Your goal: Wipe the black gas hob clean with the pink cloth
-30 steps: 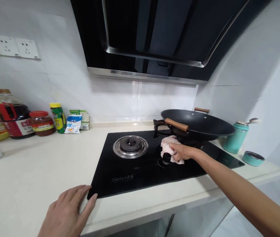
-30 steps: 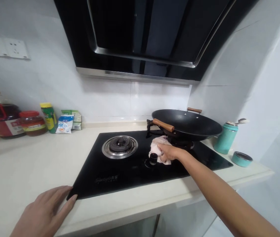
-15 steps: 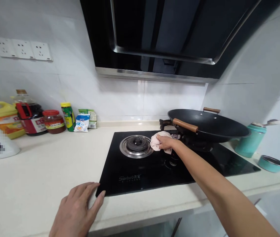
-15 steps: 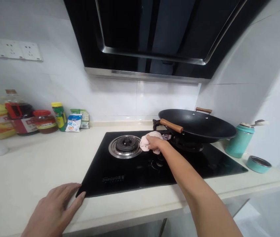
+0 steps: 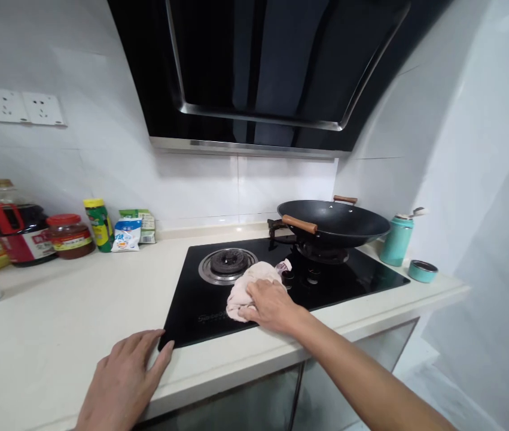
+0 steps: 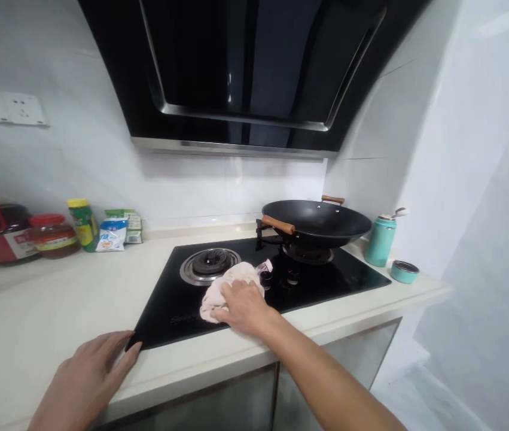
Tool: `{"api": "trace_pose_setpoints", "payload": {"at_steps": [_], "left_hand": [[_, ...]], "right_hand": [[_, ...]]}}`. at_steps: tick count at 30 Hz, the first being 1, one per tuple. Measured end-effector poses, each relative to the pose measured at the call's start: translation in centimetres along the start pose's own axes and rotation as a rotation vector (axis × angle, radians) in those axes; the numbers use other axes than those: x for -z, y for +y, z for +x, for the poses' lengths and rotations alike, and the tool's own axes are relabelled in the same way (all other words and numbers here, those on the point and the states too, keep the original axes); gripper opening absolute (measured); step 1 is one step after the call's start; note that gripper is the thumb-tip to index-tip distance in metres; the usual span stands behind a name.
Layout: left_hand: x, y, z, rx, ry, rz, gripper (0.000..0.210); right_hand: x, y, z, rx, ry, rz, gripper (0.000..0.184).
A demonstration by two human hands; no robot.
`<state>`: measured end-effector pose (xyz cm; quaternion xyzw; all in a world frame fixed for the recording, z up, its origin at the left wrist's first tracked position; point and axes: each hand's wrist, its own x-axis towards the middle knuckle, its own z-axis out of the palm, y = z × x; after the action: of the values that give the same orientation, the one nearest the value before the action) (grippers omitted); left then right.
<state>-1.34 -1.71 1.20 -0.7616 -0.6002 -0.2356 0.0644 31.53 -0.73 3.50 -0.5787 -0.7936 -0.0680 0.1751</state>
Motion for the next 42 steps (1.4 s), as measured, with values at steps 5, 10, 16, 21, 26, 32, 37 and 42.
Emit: {"api": "trace_pose_setpoints", "payload": {"at_steps": [5,10,16,21,26,32,37,42], "left_hand": [[-0.1,-0.3,-0.1,-0.020,0.012,0.005,0.057],[-0.4,-0.7,-0.2,-0.059,0.032,0.015,0.054],[-0.6,-0.8,-0.3,-0.083,0.086,0.017,0.049],[-0.9,-0.9,-0.1,-0.075,0.073,0.035,0.049],[-1.0,-1.0,0.0,-0.068,0.079,0.031,0.048],[-1.1,-1.0,0.2,-0.036,0.106,-0.004,0.044],[-1.3,-1.0,0.4,-0.035,0.102,-0.002,0.044],[-1.6,-1.0,0.4,-0.019,0.104,0.010,0.048]], "right_hand": [[-0.7,2.5,-4.8,-0.021,0.204,0.099,0.028],[0.6,6.9,-9.8,-0.102,0.236,0.127,0.020],[1.8,15.7,-14.8,-0.416,0.227,0.027,0.024],[3.9,21.3,-13.9,-0.760,0.137,-0.169,0.033],[4.8,21.4,-7.2,-0.833,0.033,-0.218,0.041],[4.1,20.6,0.4,-0.770,-0.027,-0.138,0.043],[4.5,20.7,2.7,-0.705,-0.105,-0.079,0.044],[4.7,20.3,2.6,-0.665,-0.122,-0.028,0.057]]}}
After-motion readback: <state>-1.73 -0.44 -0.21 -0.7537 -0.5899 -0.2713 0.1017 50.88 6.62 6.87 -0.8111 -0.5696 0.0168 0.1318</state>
